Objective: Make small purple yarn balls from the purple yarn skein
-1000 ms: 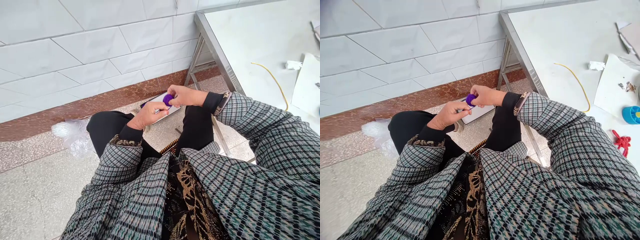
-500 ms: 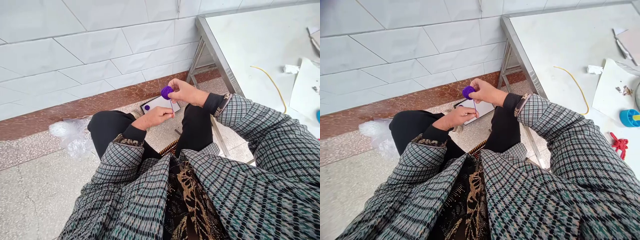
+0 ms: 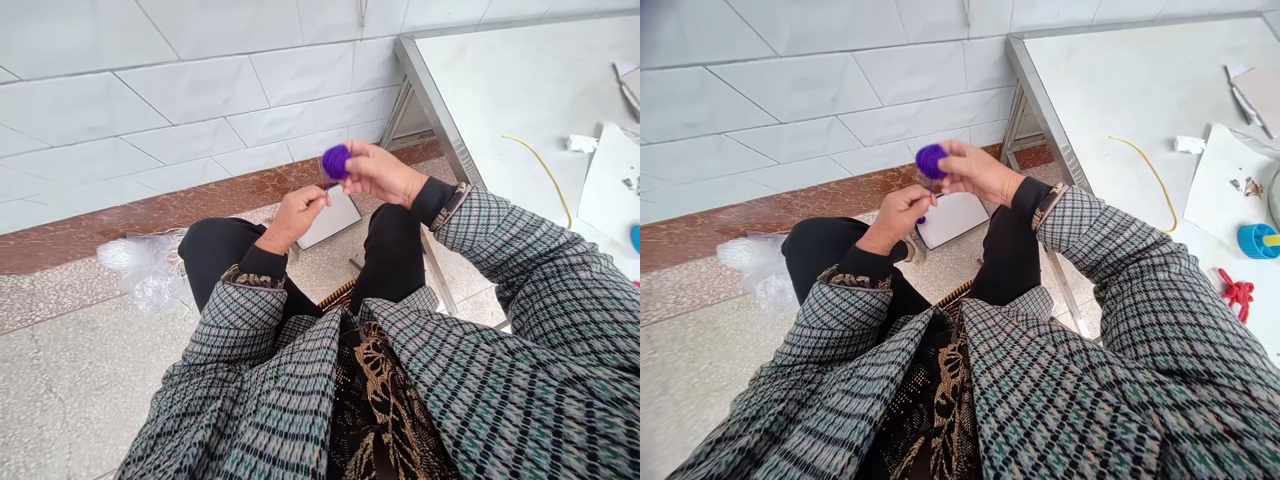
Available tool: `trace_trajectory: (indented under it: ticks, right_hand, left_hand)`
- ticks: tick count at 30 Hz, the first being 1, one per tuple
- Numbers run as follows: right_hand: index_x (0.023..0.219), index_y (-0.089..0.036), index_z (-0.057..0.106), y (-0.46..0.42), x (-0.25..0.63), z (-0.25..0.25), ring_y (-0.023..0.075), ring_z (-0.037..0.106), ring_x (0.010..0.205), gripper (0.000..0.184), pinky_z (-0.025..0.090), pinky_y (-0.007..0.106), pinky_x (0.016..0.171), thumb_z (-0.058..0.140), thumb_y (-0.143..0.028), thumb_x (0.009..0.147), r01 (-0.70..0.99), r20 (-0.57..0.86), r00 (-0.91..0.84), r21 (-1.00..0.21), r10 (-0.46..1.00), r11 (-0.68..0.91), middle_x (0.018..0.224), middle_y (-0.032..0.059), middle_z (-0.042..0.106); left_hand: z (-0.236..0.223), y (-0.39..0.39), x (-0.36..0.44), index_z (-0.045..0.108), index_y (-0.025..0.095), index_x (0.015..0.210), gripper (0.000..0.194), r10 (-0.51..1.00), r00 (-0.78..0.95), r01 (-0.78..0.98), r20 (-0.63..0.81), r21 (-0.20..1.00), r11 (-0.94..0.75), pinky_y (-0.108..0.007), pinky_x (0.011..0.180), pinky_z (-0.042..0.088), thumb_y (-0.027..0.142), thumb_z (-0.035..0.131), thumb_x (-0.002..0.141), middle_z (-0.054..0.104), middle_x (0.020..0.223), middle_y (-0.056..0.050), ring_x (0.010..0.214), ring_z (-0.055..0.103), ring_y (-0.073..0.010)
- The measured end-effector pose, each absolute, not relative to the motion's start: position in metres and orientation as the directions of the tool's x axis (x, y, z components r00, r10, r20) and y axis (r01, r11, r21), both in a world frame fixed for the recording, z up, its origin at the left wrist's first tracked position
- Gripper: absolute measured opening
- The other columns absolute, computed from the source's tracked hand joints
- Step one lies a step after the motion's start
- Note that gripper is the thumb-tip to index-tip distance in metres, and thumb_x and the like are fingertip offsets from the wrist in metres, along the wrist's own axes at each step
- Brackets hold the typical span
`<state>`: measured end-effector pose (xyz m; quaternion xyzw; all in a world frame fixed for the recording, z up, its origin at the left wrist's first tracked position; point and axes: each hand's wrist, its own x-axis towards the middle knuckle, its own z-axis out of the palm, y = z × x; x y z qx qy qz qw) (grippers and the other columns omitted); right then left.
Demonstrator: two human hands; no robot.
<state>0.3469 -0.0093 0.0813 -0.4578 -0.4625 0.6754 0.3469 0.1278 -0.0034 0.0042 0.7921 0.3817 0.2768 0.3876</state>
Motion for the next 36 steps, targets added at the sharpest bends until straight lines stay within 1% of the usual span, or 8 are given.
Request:
trace_trajectory:
  ticks: [3, 6, 12, 17, 22, 27, 33, 36]
  right_hand:
    - [0.097, -0.022, 0.052, 0.0, 0.349, 0.073, 0.0082, 0.058, 0.06, 0.026, 0.057, 0.018, 0.063, 0.078, -0.016, 0.092, -0.069, -0.31, -0.167, -0.943, 0.936, -0.325, 0.073, -0.0053, 0.062]
    - [0.095, -0.021, 0.052, -0.001, 0.348, 0.064, 0.0089, 0.055, 0.057, 0.026, 0.053, 0.018, 0.057, 0.076, -0.011, 0.091, 0.16, -0.38, -0.124, -0.919, 0.917, -0.36, 0.069, -0.0051, 0.06]
    - [0.091, -0.019, 0.056, -0.016, 0.347, 0.062, 0.0106, 0.054, 0.061, 0.034, 0.041, 0.021, 0.055, 0.078, 0.002, 0.078, 0.746, -0.524, -0.41, -0.664, 0.747, -0.056, 0.073, -0.004, 0.059]
    - [0.1, -0.019, 0.056, -0.017, 0.344, 0.067, 0.0083, 0.058, 0.062, 0.032, 0.051, 0.019, 0.059, 0.072, 0.002, 0.082, 0.446, -0.455, -0.593, -0.873, 0.664, -0.2, 0.085, -0.0032, 0.064]
    - [0.106, -0.02, 0.049, -0.003, 0.343, 0.062, 0.0067, 0.054, 0.06, 0.024, 0.053, 0.018, 0.061, 0.064, -0.005, 0.095, 0.103, -0.266, -0.241, -0.963, 0.933, -0.248, 0.086, -0.0038, 0.06]
    - [0.106, -0.019, 0.053, -0.002, 0.344, 0.053, 0.0094, 0.055, 0.061, 0.027, 0.049, 0.022, 0.058, 0.068, -0.002, 0.09, 0.457, -0.342, -0.107, -0.851, 0.934, -0.259, 0.089, -0.0017, 0.063]
    - [0.1, -0.015, 0.068, -0.012, 0.347, 0.059, 0.0153, 0.063, 0.075, 0.024, 0.049, 0.026, 0.069, 0.079, -0.004, 0.083, 0.793, -0.472, -0.384, -0.609, 0.794, 0.022, 0.088, 0.0022, 0.071]
    - [0.096, -0.017, 0.068, -0.015, 0.347, 0.064, 0.0124, 0.061, 0.065, 0.02, 0.048, 0.023, 0.064, 0.078, -0.004, 0.084, 0.734, -0.595, -0.536, -0.679, 0.598, -0.017, 0.074, -0.0027, 0.065]
  left_hand:
    - [0.007, -0.013, 0.137, 0.073, 0.018, 0.087, 0.031, 0.631, 0.775, 0.31, 0.029, 0.853, -0.42, -0.029, 0.081, 0.053, 0.039, 0.052, 0.098, 0.076, 0.088, -0.005, 0.083, 0.067, -0.0188]
    - [0.012, -0.018, 0.141, 0.073, 0.019, 0.081, 0.034, 0.495, 0.869, 0.228, 0.027, 0.864, -0.448, -0.029, 0.079, 0.052, 0.04, 0.052, 0.097, 0.074, 0.081, -0.004, 0.076, 0.066, -0.0176]
    - [0.017, -0.008, 0.127, 0.07, 0.018, 0.08, 0.029, 0.708, 0.686, 0.288, 0.167, 0.832, -0.475, -0.03, 0.077, 0.051, 0.037, 0.056, 0.096, 0.071, 0.081, -0.004, 0.075, 0.062, -0.017]
    - [0.003, 0.006, 0.121, 0.067, 0.018, 0.079, 0.024, 0.861, 0.478, 0.429, 0.175, 0.809, -0.403, -0.031, 0.08, 0.05, 0.033, 0.057, 0.094, 0.07, 0.082, -0.004, 0.08, 0.062, -0.0179]
    - [-0.004, 0.0, 0.133, 0.071, 0.017, 0.081, 0.027, 0.7, 0.714, 0.393, -0.013, 0.835, -0.386, -0.029, 0.072, 0.048, 0.037, 0.056, 0.092, 0.068, 0.074, -0.001, 0.071, 0.059, -0.0164]
    - [0.007, -0.01, 0.141, 0.076, 0.018, 0.082, 0.034, 0.424, 0.904, 0.223, -0.048, 0.9, -0.374, -0.028, 0.076, 0.051, 0.045, 0.058, 0.093, 0.076, 0.082, -0.003, 0.076, 0.066, -0.0174]
    - [0.017, -0.007, 0.13, 0.075, 0.018, 0.078, 0.03, 0.624, 0.779, 0.223, 0.067, 0.9, -0.376, -0.03, 0.075, 0.051, 0.041, 0.06, 0.092, 0.074, 0.079, -0.005, 0.072, 0.063, -0.0165]
    - [0.013, -0.002, 0.126, 0.072, 0.018, 0.076, 0.026, 0.742, 0.659, 0.269, 0.121, 0.884, -0.383, -0.029, 0.071, 0.049, 0.037, 0.062, 0.091, 0.069, 0.075, -0.003, 0.069, 0.059, -0.0159]
